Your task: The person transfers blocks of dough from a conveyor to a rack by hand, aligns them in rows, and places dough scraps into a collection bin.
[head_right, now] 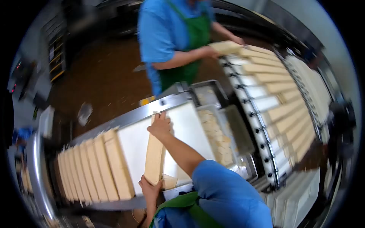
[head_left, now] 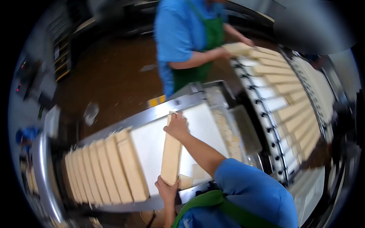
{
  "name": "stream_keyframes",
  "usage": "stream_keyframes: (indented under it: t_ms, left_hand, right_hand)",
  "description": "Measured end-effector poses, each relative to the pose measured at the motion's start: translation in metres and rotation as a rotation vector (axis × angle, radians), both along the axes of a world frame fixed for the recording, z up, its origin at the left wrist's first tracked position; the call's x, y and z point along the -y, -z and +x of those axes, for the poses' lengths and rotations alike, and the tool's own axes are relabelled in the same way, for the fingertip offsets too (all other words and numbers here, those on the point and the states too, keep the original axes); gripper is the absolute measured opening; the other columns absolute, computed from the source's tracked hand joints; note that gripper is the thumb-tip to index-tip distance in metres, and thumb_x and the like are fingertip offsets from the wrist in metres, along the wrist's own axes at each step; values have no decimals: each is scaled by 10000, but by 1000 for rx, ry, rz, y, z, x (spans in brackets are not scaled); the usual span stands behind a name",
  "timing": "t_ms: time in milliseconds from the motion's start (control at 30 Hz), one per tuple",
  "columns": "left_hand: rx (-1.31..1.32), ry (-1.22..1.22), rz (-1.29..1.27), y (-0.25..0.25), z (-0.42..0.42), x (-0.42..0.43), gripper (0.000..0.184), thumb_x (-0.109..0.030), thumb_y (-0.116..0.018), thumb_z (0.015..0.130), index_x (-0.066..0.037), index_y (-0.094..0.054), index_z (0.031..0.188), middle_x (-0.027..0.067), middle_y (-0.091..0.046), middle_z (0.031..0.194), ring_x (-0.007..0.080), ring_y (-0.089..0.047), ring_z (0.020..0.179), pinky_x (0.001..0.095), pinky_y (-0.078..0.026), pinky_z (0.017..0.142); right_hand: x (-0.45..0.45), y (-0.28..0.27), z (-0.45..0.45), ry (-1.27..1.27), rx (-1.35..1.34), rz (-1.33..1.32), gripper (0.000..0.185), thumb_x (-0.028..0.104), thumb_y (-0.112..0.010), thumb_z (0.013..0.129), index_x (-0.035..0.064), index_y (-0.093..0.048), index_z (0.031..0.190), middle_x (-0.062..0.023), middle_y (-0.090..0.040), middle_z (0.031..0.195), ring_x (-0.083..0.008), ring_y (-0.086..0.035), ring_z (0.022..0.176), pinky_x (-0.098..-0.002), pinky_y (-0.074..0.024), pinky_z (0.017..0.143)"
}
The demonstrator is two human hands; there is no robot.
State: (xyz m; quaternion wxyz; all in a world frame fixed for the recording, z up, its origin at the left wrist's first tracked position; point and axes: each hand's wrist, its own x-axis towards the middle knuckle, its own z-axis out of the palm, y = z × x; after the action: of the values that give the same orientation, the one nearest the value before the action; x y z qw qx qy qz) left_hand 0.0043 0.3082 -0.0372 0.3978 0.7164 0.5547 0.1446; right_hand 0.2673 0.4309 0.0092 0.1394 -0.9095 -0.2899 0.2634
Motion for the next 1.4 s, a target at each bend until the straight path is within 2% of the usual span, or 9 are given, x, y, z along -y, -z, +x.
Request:
stream_keyframes:
  t_ms: [167,333,500,567,833,1033,1067,1100,1400]
  left_hand:
    - [-150,177,-139,-19,68,11,808,-262,-756,706,48,-268,1270,280,-390,1164,472,-438,1090,497,-434,884]
    - [-115,285,236,-11,125,30,772,-153,-698,731,29,-216,1305,312,-315,1218,484,-398,1119,490,-452,859]
    - [185,428,473,-47,223,72,740,11,-609,714,46,-244,1357,310,-193,1393,463,-232,1277,428,-195,1090]
    - [364,464,416,-82,291,98,778,89,-590,719,-28,-237,1402,340,-45,1421,469,-192,1314,446,-258,1059]
    - [482,683,513,-100,442,133,619,-16,-610,814,-68,-362,1379,310,-275,1421,455,-321,1284,435,-258,1072]
    - [425,876,100,-94,500,142,483,-22,-609,849,-96,-491,1311,263,-465,1320,325,-572,1123,338,-481,891]
    - [512,906,231,-70,509,140,493,9,-611,849,-84,-490,1318,152,-613,1175,107,-587,893,250,-476,801]
    - [458,887,113,-80,512,148,488,-21,-631,836,-127,-514,1298,238,-562,1212,247,-657,901,310,-504,801]
    - [298,920,68,-75,551,175,436,-9,-554,853,-112,-523,1276,204,-642,1010,196,-616,723,290,-493,700]
  right_hand:
    - [70,3,66,-36,182,-104,838,491,-610,752,6,-321,1371,-213,-258,1427,-382,74,1406,-503,-417,893]
    - [162,-1,123,515,33,333,892,355,-707,670,33,-218,1343,-250,-239,1384,-450,-444,1156,-468,-426,934]
    - [288,-36,207,761,217,631,818,368,-681,709,-5,-243,1291,-290,-344,1275,-467,-513,1050,-502,-447,889]
    - [344,-52,273,869,176,696,814,406,-654,732,-17,-245,1295,-294,-335,1284,-461,-531,1033,-493,-456,879]
    - [453,-56,430,783,275,121,708,549,-456,801,-22,-510,1215,-227,-512,1266,-389,-447,1188,-498,-323,1003]
    - [495,-33,519,675,366,-82,637,464,-306,883,-10,-529,1244,-184,-554,1257,-363,-410,1226,-493,-205,1050]
    - [502,-31,532,671,320,-79,644,461,-301,886,-19,-514,1260,-190,-540,1277,-372,-403,1236,-473,-185,1061]
    - [506,-30,540,665,315,-68,644,461,-301,886,-19,-514,1260,-190,-540,1277,-372,-403,1236,-473,-185,1061]
    - [532,9,584,708,412,-91,564,374,-379,879,-57,-523,1213,-240,-428,1353,-365,-320,1283,-451,-214,1034]
